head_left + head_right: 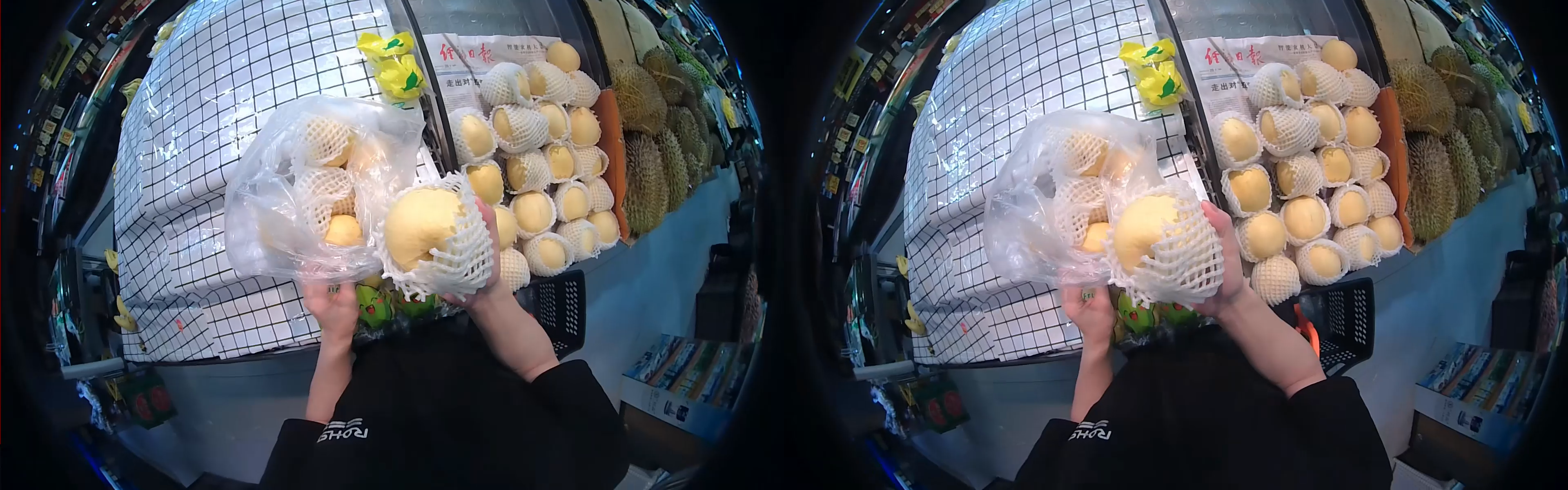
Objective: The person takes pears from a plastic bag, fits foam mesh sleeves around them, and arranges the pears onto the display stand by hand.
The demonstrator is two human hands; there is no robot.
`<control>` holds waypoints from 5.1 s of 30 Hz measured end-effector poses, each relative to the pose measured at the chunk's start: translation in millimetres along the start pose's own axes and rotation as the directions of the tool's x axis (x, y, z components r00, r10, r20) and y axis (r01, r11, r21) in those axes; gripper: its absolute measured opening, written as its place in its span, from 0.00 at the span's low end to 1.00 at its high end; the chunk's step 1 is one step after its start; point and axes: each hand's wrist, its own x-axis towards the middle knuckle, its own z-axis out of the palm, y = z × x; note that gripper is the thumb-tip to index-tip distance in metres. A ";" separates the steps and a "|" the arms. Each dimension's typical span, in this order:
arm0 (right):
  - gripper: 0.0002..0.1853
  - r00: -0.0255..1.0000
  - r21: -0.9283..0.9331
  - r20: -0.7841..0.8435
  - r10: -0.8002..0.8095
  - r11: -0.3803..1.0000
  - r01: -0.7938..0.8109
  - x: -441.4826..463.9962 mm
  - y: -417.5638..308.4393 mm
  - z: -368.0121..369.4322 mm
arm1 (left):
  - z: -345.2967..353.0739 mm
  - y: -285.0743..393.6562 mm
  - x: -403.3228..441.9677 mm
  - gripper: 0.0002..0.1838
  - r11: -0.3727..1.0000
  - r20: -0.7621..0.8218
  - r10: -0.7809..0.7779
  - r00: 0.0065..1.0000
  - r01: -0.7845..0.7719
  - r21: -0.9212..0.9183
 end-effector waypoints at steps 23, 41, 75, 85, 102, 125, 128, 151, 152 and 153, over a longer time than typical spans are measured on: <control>0.44 0.951 -0.893 0.291 -0.104 -0.388 0.230 -68.3 2.3 12.5 | -8.7 93.4 -21.1 0.57 0.230 0.764 -0.254 0.594 0.804 -0.548; 0.16 0.973 -0.982 0.151 -0.176 -0.136 0.128 -83.6 -50.2 -3.1 | 28.6 106.6 -30.5 0.35 -0.170 0.889 -0.326 0.321 0.905 -0.389; 0.11 0.961 -0.973 0.169 -0.217 0.120 0.198 -74.1 -92.8 -27.7 | 66.7 111.0 -28.2 0.34 -0.372 0.904 -0.170 0.392 0.824 -0.427; 0.11 0.972 -0.947 0.195 -0.129 0.234 0.221 -74.2 -94.2 -49.6 | 64.5 117.7 -27.3 0.31 -0.127 0.859 -0.271 0.434 0.869 -0.479; 0.57 0.896 -0.776 0.391 0.210 -0.448 0.444 -74.8 -89.1 -2.8 | 63.1 110.8 -25.0 0.31 -0.175 0.908 -0.283 0.309 0.914 -0.366; 0.53 0.926 -0.786 0.356 0.127 -0.495 0.370 -71.3 -94.7 18.0 | 68.3 119.8 -17.7 0.29 -0.071 0.912 -0.272 0.306 0.939 -0.336; 0.54 0.932 -0.796 0.353 0.088 -0.494 0.348 -74.0 -94.0 15.5 | 66.0 114.4 -20.3 0.28 -0.036 0.923 -0.255 0.288 0.951 -0.307; 0.61 0.999 -0.980 0.037 0.019 -0.194 0.040 -77.9 -103.7 -7.1 | 59.8 98.8 -18.1 0.44 0.308 0.823 -0.174 0.541 0.823 -0.477; 0.60 0.999 -0.975 -0.014 0.042 -0.222 -0.005 -76.9 -107.1 -3.2 | 60.8 101.4 -15.0 0.44 0.328 0.816 -0.161 0.555 0.810 -0.486; 0.59 0.996 -0.967 -0.065 0.062 -0.252 -0.048 -75.4 -110.1 -0.5 | 62.1 103.2 -12.4 0.43 0.349 0.809 -0.148 0.570 0.795 -0.496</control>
